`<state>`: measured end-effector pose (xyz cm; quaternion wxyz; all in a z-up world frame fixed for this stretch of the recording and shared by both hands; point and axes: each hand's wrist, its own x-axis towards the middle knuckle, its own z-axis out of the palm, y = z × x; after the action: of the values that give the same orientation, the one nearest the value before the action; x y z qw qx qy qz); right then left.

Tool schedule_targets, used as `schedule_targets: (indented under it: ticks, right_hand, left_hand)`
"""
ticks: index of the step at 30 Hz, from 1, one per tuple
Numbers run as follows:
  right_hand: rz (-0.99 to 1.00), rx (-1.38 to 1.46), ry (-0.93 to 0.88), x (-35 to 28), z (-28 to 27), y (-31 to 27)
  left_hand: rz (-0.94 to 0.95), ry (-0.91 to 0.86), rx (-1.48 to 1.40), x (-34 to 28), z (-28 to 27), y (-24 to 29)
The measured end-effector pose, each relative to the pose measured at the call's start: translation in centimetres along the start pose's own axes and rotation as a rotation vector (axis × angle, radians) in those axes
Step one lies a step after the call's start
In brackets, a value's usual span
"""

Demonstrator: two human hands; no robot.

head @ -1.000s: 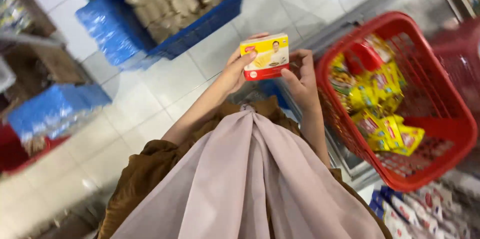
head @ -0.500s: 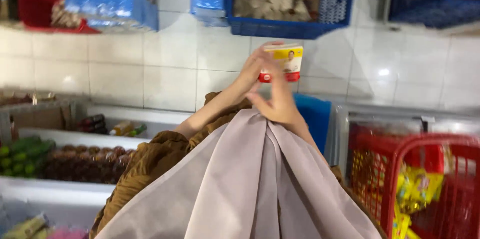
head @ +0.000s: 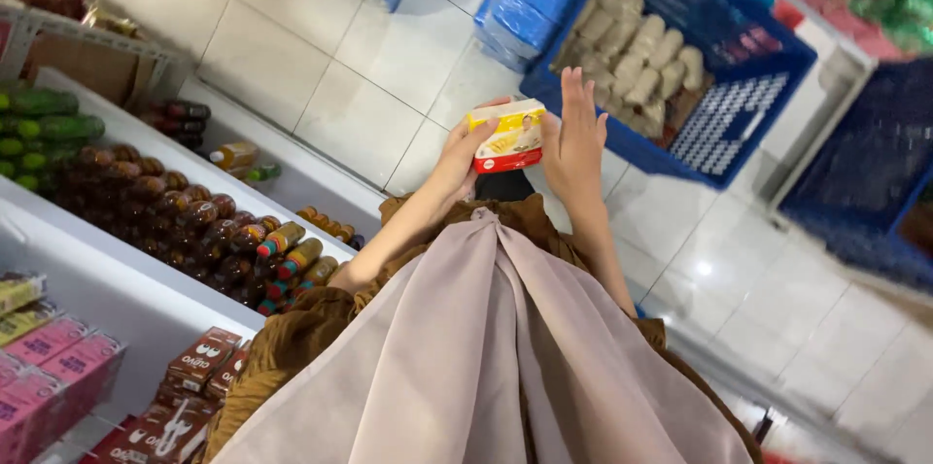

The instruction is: The person restocks shelves by taking packets and boxes from a basket by hand, turning them, and placing them onto store shelves and bins.

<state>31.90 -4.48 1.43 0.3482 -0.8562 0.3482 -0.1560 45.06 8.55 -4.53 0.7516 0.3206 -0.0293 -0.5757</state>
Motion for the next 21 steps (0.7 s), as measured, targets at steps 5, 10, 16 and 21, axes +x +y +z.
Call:
schedule_targets:
  ticks: [5, 10, 16, 21]
  right_hand:
    - [-0.306, 0.184, 0.022, 6.6, 3.8, -2.1]
    - [-0.679, -0.185, -0.209, 16.3, 5.5, -3.2]
    - [-0.308, 0.372, -0.395, 28.5, 4.2, 0.8]
    - [0.07, 0.701, -0.812, 34.1, 5.3, 5.3]
  left_hand:
    - [0.113, 0.102, -0.045, 4.5, -1.7, 3.5]
    - [0.216, 0.136, -0.051, 11.8, -3.3, 7.7]
    - [0.17, 0.149, 0.04, 18.4, -3.0, 15.2]
    - [0.093, 0.153, 0.084, 23.1, -3.6, 17.7]
